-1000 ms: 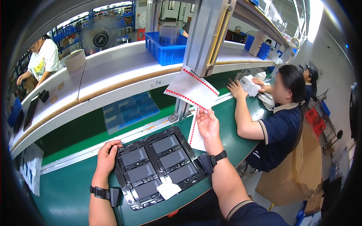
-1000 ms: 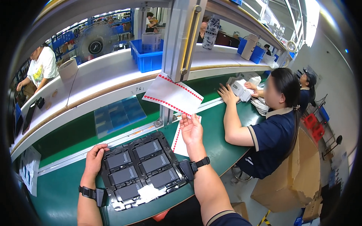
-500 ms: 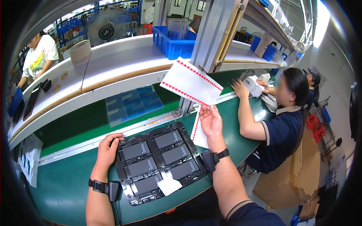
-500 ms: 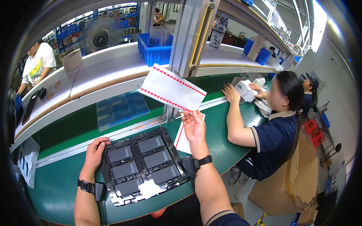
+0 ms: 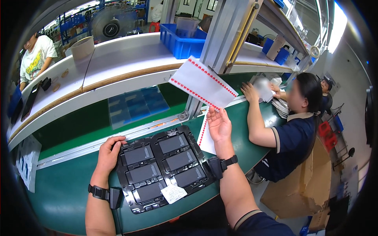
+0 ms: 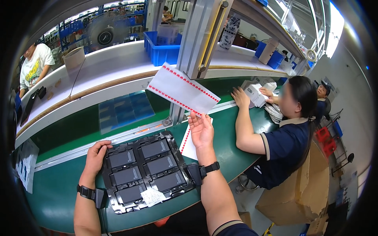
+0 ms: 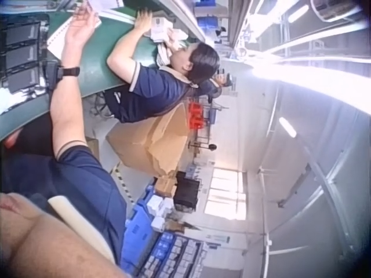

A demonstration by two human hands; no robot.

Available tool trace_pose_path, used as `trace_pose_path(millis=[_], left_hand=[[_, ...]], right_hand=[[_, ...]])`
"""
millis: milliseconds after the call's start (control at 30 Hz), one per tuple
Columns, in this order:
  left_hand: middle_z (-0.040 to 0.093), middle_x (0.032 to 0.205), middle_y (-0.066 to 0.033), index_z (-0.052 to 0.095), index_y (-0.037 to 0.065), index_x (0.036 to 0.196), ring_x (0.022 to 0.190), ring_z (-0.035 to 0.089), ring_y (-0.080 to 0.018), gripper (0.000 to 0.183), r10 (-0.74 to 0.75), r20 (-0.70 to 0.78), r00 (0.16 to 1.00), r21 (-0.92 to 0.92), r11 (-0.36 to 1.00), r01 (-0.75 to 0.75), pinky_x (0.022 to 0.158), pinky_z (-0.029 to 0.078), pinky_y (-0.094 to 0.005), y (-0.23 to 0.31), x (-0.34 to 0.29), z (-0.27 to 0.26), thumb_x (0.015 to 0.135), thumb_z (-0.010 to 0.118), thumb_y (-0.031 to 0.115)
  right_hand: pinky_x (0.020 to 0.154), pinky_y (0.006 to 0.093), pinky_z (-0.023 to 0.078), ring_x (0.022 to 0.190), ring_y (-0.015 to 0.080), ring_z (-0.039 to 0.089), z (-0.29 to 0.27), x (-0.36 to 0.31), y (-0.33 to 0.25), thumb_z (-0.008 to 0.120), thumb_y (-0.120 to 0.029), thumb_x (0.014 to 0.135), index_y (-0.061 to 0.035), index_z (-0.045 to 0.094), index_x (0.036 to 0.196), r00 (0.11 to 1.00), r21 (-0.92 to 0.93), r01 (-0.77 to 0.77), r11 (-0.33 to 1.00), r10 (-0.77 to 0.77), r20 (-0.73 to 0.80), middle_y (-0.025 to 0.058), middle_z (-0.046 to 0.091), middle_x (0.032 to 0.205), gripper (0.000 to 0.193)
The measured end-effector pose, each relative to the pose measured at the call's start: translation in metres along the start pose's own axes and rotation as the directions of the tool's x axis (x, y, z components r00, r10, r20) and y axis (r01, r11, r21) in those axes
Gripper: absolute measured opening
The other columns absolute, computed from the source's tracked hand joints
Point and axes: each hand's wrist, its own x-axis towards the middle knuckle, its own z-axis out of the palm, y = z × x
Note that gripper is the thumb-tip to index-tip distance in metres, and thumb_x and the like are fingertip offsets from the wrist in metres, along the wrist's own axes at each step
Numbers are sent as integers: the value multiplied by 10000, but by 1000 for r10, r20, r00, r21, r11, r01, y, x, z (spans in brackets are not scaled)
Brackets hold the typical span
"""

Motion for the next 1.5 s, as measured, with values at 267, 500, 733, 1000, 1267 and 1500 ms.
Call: trace_pose_path(millis=[267,500,733,1000,1267,1500], left_hand=[[679,980,-59,643,1,1117,934,609,-112,210,4,-1,1000,3,1000,-4,870,465,-250,-2,0,-1,966,513,68],[680,970,-60,644,1,1116,922,610,-111,209,-14,1,1000,-14,1000,14,866,470,-255,-2,0,1,968,511,66],[681,968,-51,647,11,1119,922,609,-110,207,-1,0,1000,3,1000,1,866,469,-251,2,0,1,968,517,68],[691,967,-78,661,8,1084,940,627,-144,193,-31,-20,999,-21,999,31,878,463,-267,5,-1,2,950,530,55],[686,985,-82,655,0,1092,944,630,-142,198,-16,-14,1000,-31,999,16,880,464,-265,3,-2,1,950,523,42],[684,994,-82,655,1,1092,948,629,-144,196,-30,-14,999,-64,998,29,880,464,-263,2,0,2,950,525,39]], right_hand=[[927,392,526,996,216,658,24,-9,2,574,-181,970,-82,560,1062,997,-59,35,998,-30,68,114,669,995,136],[893,385,537,907,190,662,17,-9,-1,587,-137,960,-82,554,1077,983,-250,11,968,36,180,67,655,969,133],[885,384,538,872,168,660,6,-4,-1,575,-135,963,-86,549,1047,998,-15,56,998,-56,34,55,653,942,101],[872,380,534,819,161,620,-4,1,1,565,-108,957,-87,526,1030,998,19,5,1000,-4,-62,46,607,887,85],[779,368,510,766,175,575,-18,11,-7,499,-102,979,-57,480,986,958,203,89,975,-29,-284,63,570,836,50],[764,352,491,767,180,573,-15,6,-8,513,-104,950,-50,503,929,992,100,-15,995,27,-121,53,579,844,59]])
